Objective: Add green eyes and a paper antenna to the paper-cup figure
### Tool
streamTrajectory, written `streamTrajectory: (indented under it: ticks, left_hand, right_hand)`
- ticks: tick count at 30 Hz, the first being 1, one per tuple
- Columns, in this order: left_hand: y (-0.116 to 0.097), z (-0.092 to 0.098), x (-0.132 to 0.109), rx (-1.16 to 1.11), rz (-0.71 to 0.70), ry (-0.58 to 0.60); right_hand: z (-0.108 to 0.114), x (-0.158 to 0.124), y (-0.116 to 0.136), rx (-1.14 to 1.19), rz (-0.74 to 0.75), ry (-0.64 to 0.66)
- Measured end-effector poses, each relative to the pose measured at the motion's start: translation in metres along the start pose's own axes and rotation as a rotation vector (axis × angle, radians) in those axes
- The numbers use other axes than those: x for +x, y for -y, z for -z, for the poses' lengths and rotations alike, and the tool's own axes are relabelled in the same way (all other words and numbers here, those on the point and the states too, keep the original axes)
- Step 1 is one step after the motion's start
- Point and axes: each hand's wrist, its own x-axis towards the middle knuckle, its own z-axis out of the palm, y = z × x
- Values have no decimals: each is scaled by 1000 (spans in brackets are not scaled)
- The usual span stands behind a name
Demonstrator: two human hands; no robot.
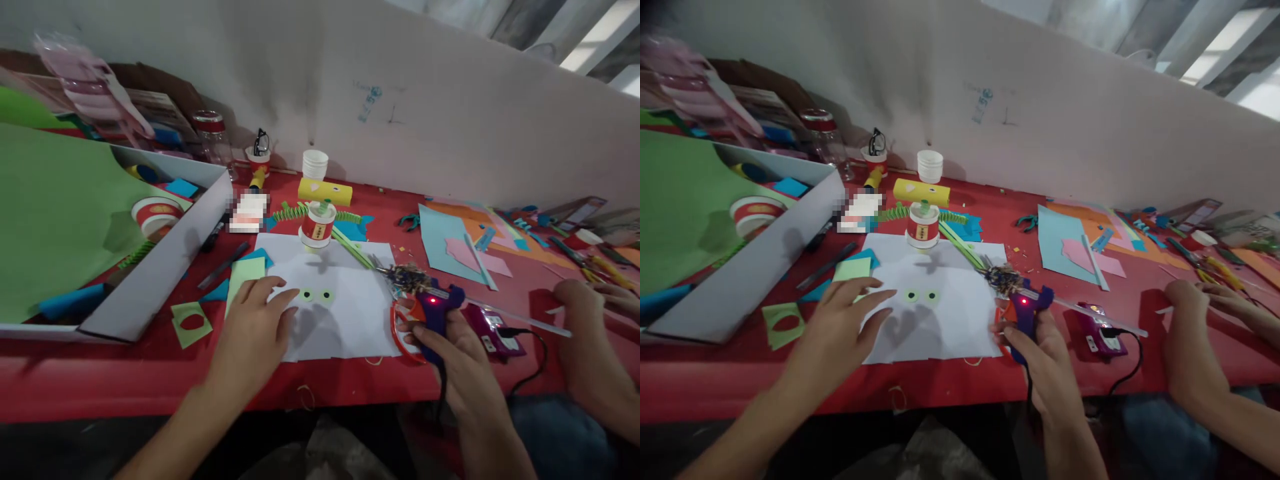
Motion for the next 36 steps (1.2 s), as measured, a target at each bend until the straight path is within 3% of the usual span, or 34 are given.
streamTrajectory:
  ticks: [5,10,13,16,19,22,26,31,36]
  left_hand:
    - [-3,-12,22,84,32,165]
    - [-1,-23,43,94,41,324]
    - [2,-22,46,41,51,347]
    - [6,-19,45,-94,62,289]
    - [8,-16,39,-289,96,152]
    - [5,-13,27,-605,230,30]
    - [-6,-8,9,-1024,317,-17]
    - [-18,-7,0,-1226,412,-129]
    - [-20,-10,-1,-1247,569,-220]
  right_hand:
    - [-16,-9,-13,-35,9,164]
    - [-24,-15,-18,-64,-31,201]
    - [-25,-15,-19,-48,-42,209]
    - [-25,-15,-19,-37,-44,202]
    - [-26,-15,-20,-32,-61,184]
    - [-29,-17,-22,-19,-89,168]
    - [-31,-18,-27,-6,-96,156]
    - [-35,-16,-32,49,-27,187]
    - [-40,-25,-28,-59,37,155]
